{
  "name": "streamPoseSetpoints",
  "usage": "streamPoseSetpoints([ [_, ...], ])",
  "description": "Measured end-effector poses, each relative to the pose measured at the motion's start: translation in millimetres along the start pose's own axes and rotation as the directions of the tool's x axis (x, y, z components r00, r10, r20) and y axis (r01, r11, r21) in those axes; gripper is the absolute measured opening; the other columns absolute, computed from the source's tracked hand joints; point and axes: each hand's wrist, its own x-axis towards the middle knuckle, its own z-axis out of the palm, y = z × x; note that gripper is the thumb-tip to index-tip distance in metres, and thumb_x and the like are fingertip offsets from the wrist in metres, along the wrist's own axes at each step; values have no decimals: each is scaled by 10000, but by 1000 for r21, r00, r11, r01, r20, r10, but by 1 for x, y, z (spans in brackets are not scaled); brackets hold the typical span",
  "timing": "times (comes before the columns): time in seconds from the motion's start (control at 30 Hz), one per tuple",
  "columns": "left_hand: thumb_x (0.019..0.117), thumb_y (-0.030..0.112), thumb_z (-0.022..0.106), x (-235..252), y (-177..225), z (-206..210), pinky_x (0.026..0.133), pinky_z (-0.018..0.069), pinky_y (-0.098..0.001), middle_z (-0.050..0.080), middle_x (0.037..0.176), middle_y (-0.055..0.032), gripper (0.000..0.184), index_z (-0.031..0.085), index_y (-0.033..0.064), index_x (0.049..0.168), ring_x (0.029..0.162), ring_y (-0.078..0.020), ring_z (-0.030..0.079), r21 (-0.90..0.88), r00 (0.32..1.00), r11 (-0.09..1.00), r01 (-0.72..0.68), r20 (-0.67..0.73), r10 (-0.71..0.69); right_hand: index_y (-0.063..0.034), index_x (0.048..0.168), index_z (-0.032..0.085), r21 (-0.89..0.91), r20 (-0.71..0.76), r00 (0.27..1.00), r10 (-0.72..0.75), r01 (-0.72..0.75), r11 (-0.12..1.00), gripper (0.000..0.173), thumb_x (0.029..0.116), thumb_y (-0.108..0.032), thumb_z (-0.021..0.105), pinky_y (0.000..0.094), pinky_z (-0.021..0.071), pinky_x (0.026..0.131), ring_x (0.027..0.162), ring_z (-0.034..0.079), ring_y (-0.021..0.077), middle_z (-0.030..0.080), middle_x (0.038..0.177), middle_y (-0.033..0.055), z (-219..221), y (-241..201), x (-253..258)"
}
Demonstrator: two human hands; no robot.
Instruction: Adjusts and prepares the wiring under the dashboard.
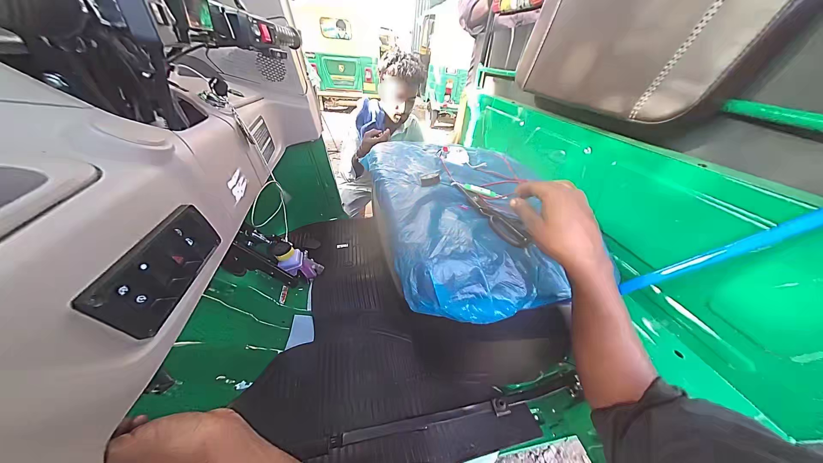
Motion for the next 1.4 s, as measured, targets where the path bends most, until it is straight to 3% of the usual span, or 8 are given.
streamPoseSetpoints([
  [0.17,1002,114,421,-5,-7,3,1049,438,-306,640,1300,-130,390,558,-99,1297,1220,-155,596,-125,999,992,32,26,-29,-62,1120,733,9,429,897,105,-120,993,545,929,-571,692,650,537,827,925,696,356,720,966,167,24,34,41],
  [0.37,1067,112,281,-13,6,-6,1064,421,-314,617,1288,-185,417,511,-145,1302,1216,-214,584,-147,997,989,-5,80,16,-159,880,755,-123,526,837,149,-99,987,521,817,-676,747,700,411,907,992,638,335,707,918,95,15,18,48],
  [0.53,1070,35,242,-25,55,-26,1145,349,-294,540,1454,-178,438,437,-128,1425,1360,-208,504,-41,961,978,205,200,-193,-71,672,636,-26,605,781,155,-175,984,567,725,-588,863,565,493,615,636,600,283,607,653,114,15,18,59],
  [0.73,989,92,385,-11,-4,-1,1130,393,-352,602,1371,-177,420,532,-118,1322,1320,-212,554,-132,994,991,11,109,4,-124,1060,726,-82,461,885,71,-37,996,417,744,-314,921,623,544,732,835,679,334,701,859,117,-11,-18,29],
  [0.93,985,123,409,-10,-3,0,1085,420,-296,634,1326,-115,425,551,-78,1332,1254,-142,583,-154,997,988,1,70,10,-81,1139,669,-159,326,944,-58,115,981,372,950,-398,720,588,550,692,818,686,352,683,870,133,-7,-72,-15],
  [1.1,1001,87,397,-21,24,-17,1100,411,-322,599,1347,-214,430,507,-145,1346,1251,-204,577,-253,994,966,59,107,-32,-108,990,633,-93,375,927,-15,54,994,384,1091,-426,441,482,531,630,715,647,257,603,737,66,-3,-84,-35],
  [1.3,1036,127,339,-10,2,-3,1101,410,-333,650,1333,-158,427,601,-85,1299,1266,-209,599,39,999,999,25,47,-27,-78,1143,717,5,319,943,-99,103,995,206,974,-196,709,571,567,816,925,693,315,710,1009,131,-12,-74,-46],
  [1.4,1028,47,331,-27,62,-23,1127,355,-295,589,1415,-172,423,542,-112,1358,1320,-200,544,3,975,980,199,97,-198,-79,1031,724,-83,395,919,10,25,996,214,918,-247,792,555,548,691,766,672,294,689,835,104,-20,-69,-40],
])
